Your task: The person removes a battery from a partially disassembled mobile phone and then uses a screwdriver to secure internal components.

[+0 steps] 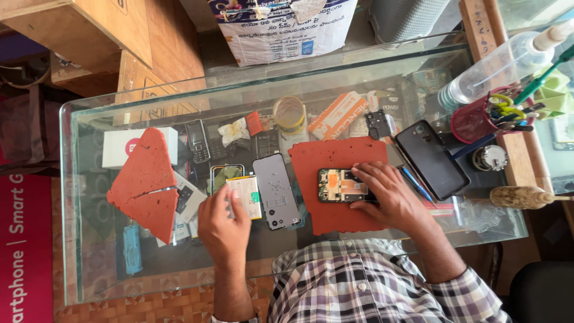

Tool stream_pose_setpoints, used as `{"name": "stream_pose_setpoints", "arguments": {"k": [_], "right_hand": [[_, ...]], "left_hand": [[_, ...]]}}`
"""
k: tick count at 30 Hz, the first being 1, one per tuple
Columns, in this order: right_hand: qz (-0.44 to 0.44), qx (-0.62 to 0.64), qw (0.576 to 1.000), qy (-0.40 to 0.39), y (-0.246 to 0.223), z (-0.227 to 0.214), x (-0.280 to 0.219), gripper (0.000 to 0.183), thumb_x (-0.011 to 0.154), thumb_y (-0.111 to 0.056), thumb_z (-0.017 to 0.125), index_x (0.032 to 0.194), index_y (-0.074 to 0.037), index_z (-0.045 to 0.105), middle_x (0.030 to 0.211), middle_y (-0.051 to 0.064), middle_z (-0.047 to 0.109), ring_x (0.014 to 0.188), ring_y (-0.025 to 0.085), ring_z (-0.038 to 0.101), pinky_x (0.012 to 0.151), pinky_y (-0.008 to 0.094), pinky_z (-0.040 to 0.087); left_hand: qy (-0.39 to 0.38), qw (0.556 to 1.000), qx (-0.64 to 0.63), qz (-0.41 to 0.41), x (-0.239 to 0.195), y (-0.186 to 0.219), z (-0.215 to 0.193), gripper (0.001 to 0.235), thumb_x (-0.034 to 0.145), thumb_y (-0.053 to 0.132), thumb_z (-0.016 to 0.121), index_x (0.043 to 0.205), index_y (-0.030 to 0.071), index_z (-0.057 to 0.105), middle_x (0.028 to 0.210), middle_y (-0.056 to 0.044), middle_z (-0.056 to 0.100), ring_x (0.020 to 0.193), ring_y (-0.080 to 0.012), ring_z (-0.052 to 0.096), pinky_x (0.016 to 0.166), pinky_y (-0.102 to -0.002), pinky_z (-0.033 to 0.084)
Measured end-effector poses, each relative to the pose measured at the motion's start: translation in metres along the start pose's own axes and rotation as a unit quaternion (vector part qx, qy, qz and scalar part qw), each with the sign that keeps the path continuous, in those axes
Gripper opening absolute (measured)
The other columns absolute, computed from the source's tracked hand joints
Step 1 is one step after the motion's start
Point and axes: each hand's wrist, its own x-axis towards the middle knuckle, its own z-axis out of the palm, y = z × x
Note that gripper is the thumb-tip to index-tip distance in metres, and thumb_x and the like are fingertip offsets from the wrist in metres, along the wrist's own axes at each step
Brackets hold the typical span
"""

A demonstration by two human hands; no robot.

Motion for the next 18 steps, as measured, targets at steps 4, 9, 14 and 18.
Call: {"name": "stream_pose_setpoints", "arguments": {"k": [4, 9, 14, 18], "right_hand": [[-0.042, 0.019, 0.997, 0.06, -0.001, -0.007, -0.004, 0.076, 0.075, -0.037, 0.083, 0.134, 0.002, 0.056, 0.137, 0.019, 0.062, 0.129, 0.04, 0.054, 0.108, 0.054, 0.04], [0.128, -0.068, 0.97, 0.195, 0.015, -0.021, -0.032, 0.026, 0.091, -0.007, 0.073, 0.117, -0.004, 0.07, 0.113, 0.013, 0.066, 0.107, 0.033, 0.063, 0.095, 0.046, 0.05], [0.181, -0.143, 0.959, 0.163, 0.038, -0.032, -0.059, 0.02, 0.089, -0.003, 0.073, 0.107, -0.009, 0.077, 0.101, 0.011, 0.064, 0.096, 0.031, 0.06, 0.086, 0.043, 0.05], [0.192, -0.198, 0.946, 0.17, 0.047, -0.033, -0.065, 0.02, 0.09, -0.007, 0.075, 0.109, -0.009, 0.079, 0.099, 0.011, 0.063, 0.094, 0.031, 0.059, 0.084, 0.044, 0.049]], "left_hand": [[-0.039, 0.984, -0.146, 0.094, -0.009, 0.042, 0.019, 0.021, 0.095, 0.013, 0.074, 0.112, 0.003, 0.068, 0.102, -0.013, 0.071, 0.098, -0.0326, 0.069, 0.085, -0.042, 0.056], [-0.191, 0.935, -0.22, 0.204, -0.021, 0.088, 0.05, 0.05, 0.09, 0.025, 0.082, 0.127, 0.0, 0.06, 0.131, -0.017, 0.063, 0.127, -0.0356, 0.059, 0.108, -0.047, 0.05], [-0.274, 0.91, -0.134, 0.282, -0.026, 0.106, 0.084, 0.077, 0.08, 0.036, 0.086, 0.137, 0.001, 0.05, 0.152, -0.02, 0.049, 0.145, -0.0384, 0.041, 0.122, -0.054, 0.03], [-0.296, 0.917, -0.119, 0.239, -0.03, 0.109, 0.102, 0.086, 0.076, 0.041, 0.087, 0.141, 0.002, 0.047, 0.152, -0.02, 0.047, 0.146, -0.0373, 0.039, 0.125, -0.055, 0.023]]}}
